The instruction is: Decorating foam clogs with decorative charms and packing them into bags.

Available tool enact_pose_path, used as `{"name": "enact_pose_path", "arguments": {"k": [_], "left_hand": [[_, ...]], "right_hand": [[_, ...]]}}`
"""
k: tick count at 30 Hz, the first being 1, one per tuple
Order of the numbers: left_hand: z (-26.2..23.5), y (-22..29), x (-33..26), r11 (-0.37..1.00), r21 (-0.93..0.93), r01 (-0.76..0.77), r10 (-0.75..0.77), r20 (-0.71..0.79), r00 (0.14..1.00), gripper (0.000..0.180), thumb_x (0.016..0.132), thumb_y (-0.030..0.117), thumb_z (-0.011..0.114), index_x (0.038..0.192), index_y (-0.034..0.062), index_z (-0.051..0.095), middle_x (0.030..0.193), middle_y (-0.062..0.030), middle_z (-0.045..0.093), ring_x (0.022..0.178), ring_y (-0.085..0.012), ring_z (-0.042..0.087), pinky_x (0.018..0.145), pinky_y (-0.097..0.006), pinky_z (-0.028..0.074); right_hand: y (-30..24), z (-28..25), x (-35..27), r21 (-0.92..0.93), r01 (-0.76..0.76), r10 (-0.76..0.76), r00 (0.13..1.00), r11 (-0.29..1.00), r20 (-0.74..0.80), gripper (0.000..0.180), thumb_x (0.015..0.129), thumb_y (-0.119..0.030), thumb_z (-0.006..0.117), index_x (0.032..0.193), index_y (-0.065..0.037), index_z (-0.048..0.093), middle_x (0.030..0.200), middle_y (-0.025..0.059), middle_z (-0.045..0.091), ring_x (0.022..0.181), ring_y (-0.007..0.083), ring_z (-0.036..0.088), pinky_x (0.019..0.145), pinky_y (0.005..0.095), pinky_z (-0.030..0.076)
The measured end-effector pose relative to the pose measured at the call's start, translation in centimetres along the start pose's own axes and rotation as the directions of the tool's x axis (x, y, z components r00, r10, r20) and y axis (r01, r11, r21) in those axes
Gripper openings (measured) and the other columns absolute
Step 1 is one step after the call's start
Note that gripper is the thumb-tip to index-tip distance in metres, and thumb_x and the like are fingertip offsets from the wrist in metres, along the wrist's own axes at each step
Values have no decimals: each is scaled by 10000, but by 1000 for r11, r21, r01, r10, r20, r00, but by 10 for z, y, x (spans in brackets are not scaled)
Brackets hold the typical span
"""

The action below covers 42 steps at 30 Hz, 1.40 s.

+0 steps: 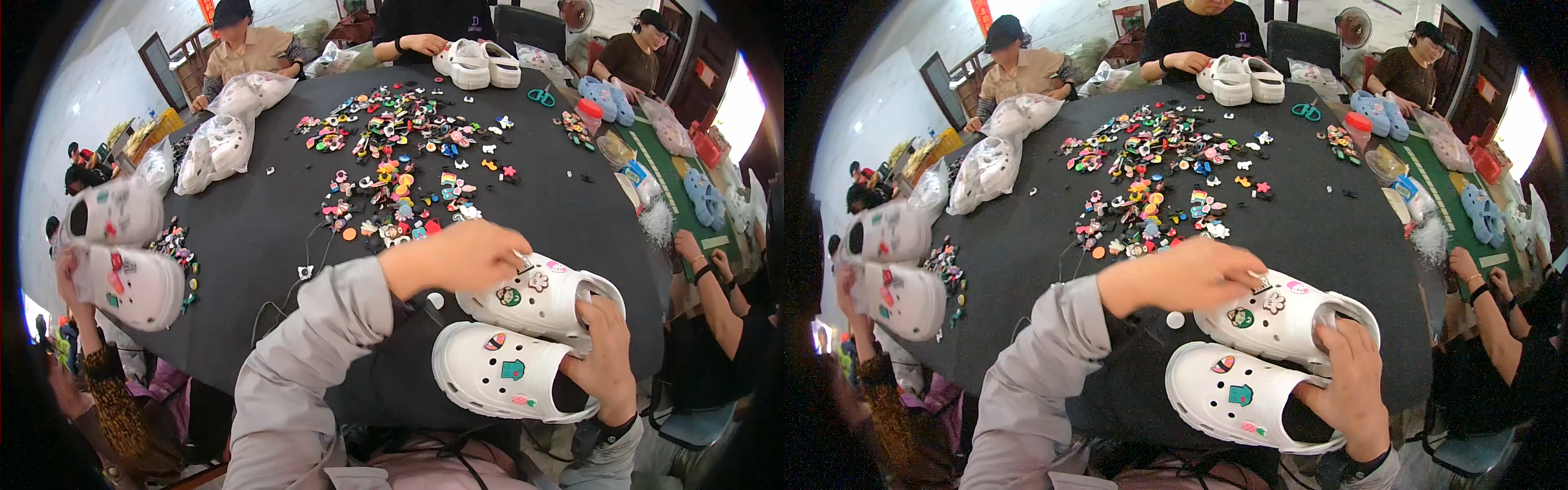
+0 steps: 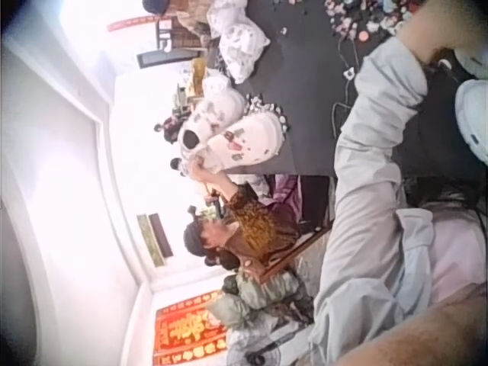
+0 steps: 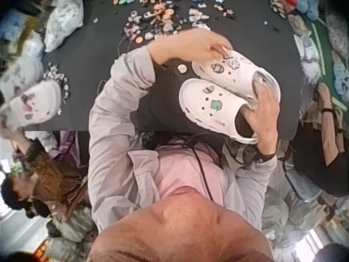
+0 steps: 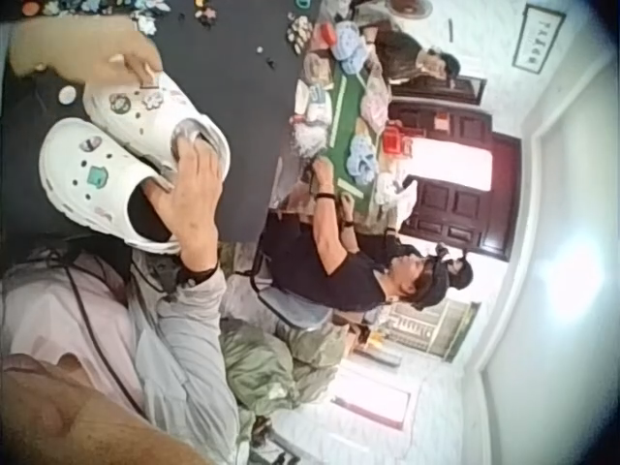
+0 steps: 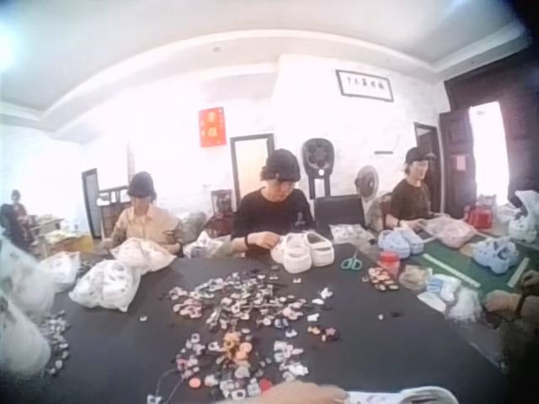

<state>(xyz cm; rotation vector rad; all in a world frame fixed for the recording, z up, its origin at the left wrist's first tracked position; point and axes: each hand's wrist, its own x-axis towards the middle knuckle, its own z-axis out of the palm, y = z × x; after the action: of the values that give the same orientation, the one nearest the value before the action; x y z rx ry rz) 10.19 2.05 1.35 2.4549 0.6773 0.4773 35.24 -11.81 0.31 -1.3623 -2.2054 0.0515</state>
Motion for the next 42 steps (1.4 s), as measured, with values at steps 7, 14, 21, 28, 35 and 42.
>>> {"name": "enact_pose_path", "arguments": {"k": [7,14,21,28,35,42], "left_hand": [[-40,-126,-63,410,504,760,-225,-752,620,222,775,125,623,992,81,630,1015,-97,591,964,-288,586,757,-410,525],[-49,-143,-66,265,418,869,-654,-584,481,169,809,125,596,940,47,670,1050,-175,626,963,-347,642,785,-425,532],[-47,-165,-90,293,374,880,-553,-684,475,153,780,80,589,870,4,686,916,-202,672,917,-329,656,784,-395,537],[-42,-98,-91,674,99,732,-467,-710,526,124,807,112,638,904,46,681,886,-146,678,834,-268,663,703,-357,516],[25,78,-98,991,129,40,35,-527,849,130,754,-1,683,880,13,653,877,-111,640,777,-255,636,678,-334,514],[67,94,-101,980,192,50,50,-481,875,124,768,-29,666,888,1,655,883,-113,639,783,-275,632,683,-341,515]], "right_hand": [[-4,-1,-1,21,-4,5,1000,1000,-24,726,443,-135,822,1101,-41,531,1071,174,543,995,383,530,838,448,433],[-1,-3,-3,11,-42,42,999,999,-1,708,463,-155,827,1099,-50,535,1058,161,546,997,376,528,843,436,434],[-2,-2,-1,-9,-4,4,999,1000,-31,689,508,-185,825,1121,-53,540,1050,160,552,979,371,544,841,435,438],[-4,1,-4,17,-20,21,997,1000,-69,658,558,-247,838,1123,-79,546,1040,130,567,994,345,551,846,419,452],[-5,3,2,-9,-168,166,980,986,-106,547,650,-286,792,1088,-74,543,1029,104,573,1012,319,543,838,399,458],[-11,6,-4,-4,-131,129,982,991,-140,534,680,-278,781,1097,-43,544,1036,120,580,1030,311,541,861,399,455]]}}
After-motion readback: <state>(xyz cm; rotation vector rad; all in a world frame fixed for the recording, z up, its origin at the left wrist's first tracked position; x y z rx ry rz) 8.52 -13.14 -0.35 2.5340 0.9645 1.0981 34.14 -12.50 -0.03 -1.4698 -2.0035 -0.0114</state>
